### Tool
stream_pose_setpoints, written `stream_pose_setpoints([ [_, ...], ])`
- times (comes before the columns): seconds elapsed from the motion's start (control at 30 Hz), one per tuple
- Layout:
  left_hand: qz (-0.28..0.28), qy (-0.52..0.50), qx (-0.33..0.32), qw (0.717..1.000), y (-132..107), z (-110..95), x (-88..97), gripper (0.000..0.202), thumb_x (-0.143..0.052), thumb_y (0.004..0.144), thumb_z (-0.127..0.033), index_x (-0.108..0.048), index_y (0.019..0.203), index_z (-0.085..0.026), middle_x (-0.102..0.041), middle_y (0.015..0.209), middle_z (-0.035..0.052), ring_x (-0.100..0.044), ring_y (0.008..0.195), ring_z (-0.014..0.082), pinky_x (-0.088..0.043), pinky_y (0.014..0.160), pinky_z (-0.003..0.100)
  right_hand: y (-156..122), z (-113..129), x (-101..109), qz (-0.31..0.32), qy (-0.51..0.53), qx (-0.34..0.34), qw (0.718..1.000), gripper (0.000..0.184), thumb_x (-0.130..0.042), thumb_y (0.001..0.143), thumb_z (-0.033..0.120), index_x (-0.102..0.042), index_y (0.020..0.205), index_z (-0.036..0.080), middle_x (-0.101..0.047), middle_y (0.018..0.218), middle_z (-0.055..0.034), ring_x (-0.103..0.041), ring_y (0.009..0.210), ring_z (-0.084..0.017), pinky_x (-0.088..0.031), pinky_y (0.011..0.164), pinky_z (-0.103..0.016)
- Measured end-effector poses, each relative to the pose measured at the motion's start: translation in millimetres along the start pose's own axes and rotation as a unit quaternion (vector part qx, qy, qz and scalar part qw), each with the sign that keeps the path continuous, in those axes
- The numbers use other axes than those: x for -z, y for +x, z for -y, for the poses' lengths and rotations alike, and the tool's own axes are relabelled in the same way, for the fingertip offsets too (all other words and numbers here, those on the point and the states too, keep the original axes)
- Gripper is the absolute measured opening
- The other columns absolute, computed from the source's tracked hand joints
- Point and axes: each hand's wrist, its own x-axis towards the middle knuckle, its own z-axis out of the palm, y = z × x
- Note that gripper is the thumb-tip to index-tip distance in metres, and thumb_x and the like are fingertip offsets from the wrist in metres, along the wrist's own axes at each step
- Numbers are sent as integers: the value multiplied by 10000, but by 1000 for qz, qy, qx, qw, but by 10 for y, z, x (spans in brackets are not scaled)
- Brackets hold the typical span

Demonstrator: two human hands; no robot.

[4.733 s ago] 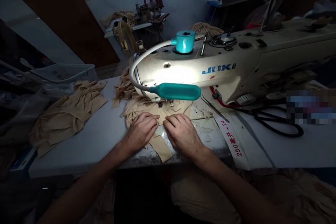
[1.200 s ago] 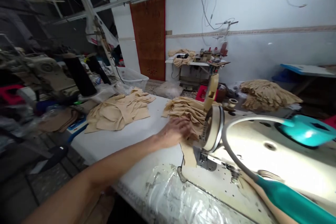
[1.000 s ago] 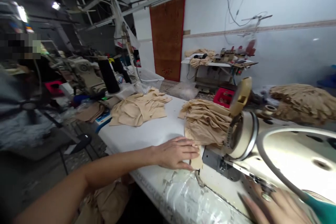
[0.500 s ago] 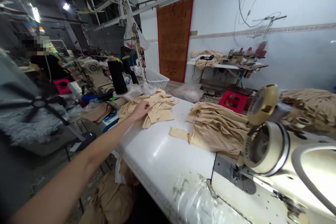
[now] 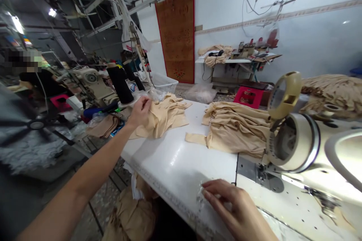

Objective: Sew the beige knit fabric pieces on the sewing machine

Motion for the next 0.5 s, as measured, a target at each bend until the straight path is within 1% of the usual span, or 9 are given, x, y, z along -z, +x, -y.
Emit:
stream_pose_setpoints([
  [0.1,-1,-14,-1,1000,-171,-215,7,240,-481,1086,-407,-548,978,-204,-559,815,-5,-511,718,145,-412,675,264,308,132,-90,40,110,-54,992,497,-641,907,742,-849,979,296,-826,1011,-112,-785,928,-356,-659,868,-498],
  [0.17,34,-18,-5,999,-378,-446,-85,248,-513,1080,-419,-572,968,-206,-567,772,-15,-525,669,135,-417,636,254,556,146,-173,31,218,-81,972,579,-655,902,757,-828,1038,222,-818,1109,-148,-792,966,-333,-657,868,-466],
  [0.2,69,-22,-7,997,-514,-588,-166,250,-511,1086,-416,-580,967,-207,-573,746,-21,-540,649,132,-421,621,248,685,152,-214,20,277,-90,956,610,-653,902,764,-814,1071,200,-804,1174,-171,-792,1006,-332,-656,872,-458],
  [0.27,148,-30,-57,987,-833,-897,-377,246,-491,1101,-396,-611,997,-208,-650,790,-10,-615,685,131,-466,655,240,916,176,-285,10,366,-97,926,630,-661,899,761,-791,1097,177,-798,1173,-187,-794,999,-313,-653,859,-438],
  [0.33,243,-51,-153,957,-1155,-1185,-605,286,-422,1132,-373,-647,1065,-210,-742,943,29,-706,838,147,-527,757,245,1046,204,-334,14,384,-96,918,565,-753,842,716,-780,1006,176,-813,986,-140,-783,844,-268,-645,767,-388],
  [0.37,273,-63,-201,939,-1292,-1305,-702,300,-428,1131,-391,-659,1063,-213,-758,964,36,-719,877,156,-548,803,256,1054,208,-346,17,370,-93,924,514,-817,789,675,-769,926,183,-798,879,-100,-756,758,-244,-627,704,-357],
  [0.4,284,-93,-227,927,-1402,-1405,-779,297,-452,1127,-404,-664,1044,-213,-768,971,39,-730,911,159,-561,860,262,1018,200,-345,18,349,-89,933,466,-873,730,624,-752,845,190,-773,795,-66,-724,696,-225,-603,654,-332],
  [0.43,278,-132,-236,922,-1480,-1484,-831,294,-482,1116,-427,-664,1038,-210,-770,985,51,-736,936,163,-570,888,264,939,179,-331,17,325,-84,942,427,-907,685,574,-738,784,194,-752,747,-45,-700,668,-215,-582,629,-316],
  [0.5,248,-198,-204,926,-1541,-1589,-870,286,-539,1093,-448,-654,1149,-193,-759,1107,103,-734,1044,188,-581,941,286,666,108,-259,15,282,-73,957,372,-911,669,523,-740,732,199,-736,726,-39,-677,667,-215,-560,620,-312],
])
